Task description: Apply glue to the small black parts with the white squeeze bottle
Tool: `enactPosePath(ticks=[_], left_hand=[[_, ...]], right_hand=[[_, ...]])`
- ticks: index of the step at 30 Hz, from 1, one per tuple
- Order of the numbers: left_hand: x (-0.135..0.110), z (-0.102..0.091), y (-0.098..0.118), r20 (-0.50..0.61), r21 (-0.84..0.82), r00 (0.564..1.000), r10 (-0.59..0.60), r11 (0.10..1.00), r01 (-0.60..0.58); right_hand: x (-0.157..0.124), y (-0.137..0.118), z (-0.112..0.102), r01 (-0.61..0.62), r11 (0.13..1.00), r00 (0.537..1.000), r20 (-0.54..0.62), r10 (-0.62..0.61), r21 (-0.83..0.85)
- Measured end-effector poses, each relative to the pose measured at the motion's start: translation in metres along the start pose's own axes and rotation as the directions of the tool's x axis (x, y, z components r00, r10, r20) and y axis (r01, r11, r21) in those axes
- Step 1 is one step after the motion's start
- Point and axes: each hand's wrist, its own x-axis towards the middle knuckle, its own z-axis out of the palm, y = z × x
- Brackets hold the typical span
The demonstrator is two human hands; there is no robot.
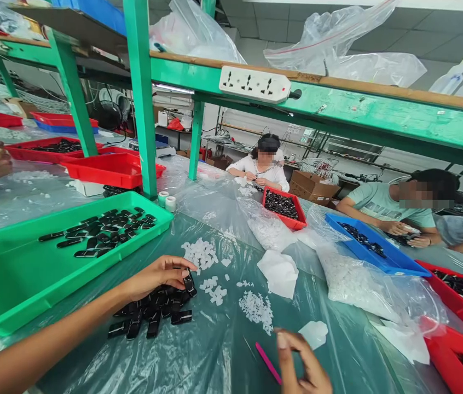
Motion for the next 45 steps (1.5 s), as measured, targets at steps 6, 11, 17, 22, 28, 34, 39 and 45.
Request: enactPosePath(ticks=[6,11,17,22,28,34,39,45], left_hand=[[0.005,0.016,0.008,0.015,-0.023,1.000,-0.021,1.000,0.021],[0.008,0.024,0.004,0.017,-0.018,1.000,-0.022,1.000,0.022],[0.010,0.041,-0.007,0.031,-0.135,0.991,-0.134,0.981,0.137],[0.009,0.062,-0.012,0.104,-0.230,0.987,-0.120,0.963,0.141],[0.017,0.081,-0.027,0.027,-0.307,0.985,-0.170,0.936,0.170],[0.021,0.084,-0.045,-0.026,-0.347,0.962,-0.273,0.905,0.247],[0.020,0.079,-0.046,0.043,-0.385,0.955,-0.292,0.878,0.285],[0.016,0.080,-0.046,0.077,-0.300,0.983,-0.169,0.936,0.185]], right_hand=[[0.053,0.005,-0.041,-0.031,0.959,0.992,-0.123,-0.004,-0.282],[0.096,0.056,-0.081,0.089,0.857,0.995,0.084,-0.053,-0.508],[0.103,0.088,-0.092,-0.178,0.923,0.889,0.347,0.300,-0.342],[0.095,0.083,-0.075,-0.287,0.927,0.801,0.470,0.371,-0.242],[0.089,0.071,-0.059,-0.336,0.936,0.803,0.487,0.343,-0.105],[0.072,0.057,-0.035,-0.310,0.946,0.875,0.416,0.246,0.092],[0.052,0.043,-0.016,-0.416,0.812,0.867,0.447,0.219,0.410],[0.028,0.022,0.004,-0.506,0.636,0.840,0.501,0.209,0.583]])
